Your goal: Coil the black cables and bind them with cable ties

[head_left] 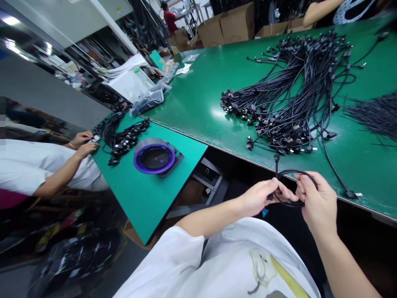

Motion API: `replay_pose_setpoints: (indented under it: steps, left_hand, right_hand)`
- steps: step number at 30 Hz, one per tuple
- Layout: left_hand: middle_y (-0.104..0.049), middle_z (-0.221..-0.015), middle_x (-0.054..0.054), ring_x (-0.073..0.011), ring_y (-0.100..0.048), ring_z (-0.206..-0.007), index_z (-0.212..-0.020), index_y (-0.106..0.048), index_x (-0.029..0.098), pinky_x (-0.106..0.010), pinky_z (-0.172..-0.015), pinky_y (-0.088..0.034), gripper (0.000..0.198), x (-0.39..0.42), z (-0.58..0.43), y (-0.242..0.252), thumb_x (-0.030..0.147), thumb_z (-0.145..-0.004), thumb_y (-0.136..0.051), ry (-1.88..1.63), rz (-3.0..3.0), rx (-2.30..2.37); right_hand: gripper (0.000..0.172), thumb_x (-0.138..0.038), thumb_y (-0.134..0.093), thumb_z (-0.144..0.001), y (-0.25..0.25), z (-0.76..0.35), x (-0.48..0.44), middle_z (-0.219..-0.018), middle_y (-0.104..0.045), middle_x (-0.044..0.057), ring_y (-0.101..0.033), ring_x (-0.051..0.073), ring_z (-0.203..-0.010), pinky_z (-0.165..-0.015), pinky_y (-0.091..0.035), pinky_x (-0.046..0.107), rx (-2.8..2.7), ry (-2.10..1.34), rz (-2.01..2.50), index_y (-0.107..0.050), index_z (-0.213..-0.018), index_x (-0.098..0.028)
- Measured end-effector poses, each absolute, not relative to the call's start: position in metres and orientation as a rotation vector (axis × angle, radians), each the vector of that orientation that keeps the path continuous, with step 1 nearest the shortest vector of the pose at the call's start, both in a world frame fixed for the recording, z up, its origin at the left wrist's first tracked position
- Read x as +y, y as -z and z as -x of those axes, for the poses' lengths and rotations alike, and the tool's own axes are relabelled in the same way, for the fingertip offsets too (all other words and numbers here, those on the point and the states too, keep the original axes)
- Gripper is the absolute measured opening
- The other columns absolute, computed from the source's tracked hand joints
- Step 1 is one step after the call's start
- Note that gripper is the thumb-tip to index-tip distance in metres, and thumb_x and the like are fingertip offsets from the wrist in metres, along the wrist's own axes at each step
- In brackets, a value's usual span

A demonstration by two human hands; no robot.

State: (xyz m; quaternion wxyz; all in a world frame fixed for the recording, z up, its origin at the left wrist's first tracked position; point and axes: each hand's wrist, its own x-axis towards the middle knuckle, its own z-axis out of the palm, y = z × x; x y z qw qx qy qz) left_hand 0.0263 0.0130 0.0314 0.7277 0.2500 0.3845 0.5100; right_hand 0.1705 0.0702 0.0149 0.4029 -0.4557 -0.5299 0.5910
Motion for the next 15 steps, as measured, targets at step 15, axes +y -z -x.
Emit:
replay_pose_setpoints:
  steps: [15]
  left_hand:
    - [-0.058,-0.08,-0.004,-0.0165,-0.052,-0.074,-0.099,-0.06,0.017,-0.03,-0.074,-0.046,0.044,0.002,-0.041,-0.031,0.057,-0.092,-0.043,-0.968,-1.183,1.298]
  right_hand:
    - [0.037,-0.057,-0.05,-0.095,-0.049,-0.162,0.04,-0.088,-0.057,0.004,-0.056,0.012,-0.073,-0.06,-0.047,0.021,-0.93,-1.689,0.732,-0.053,-0.101,-0.02]
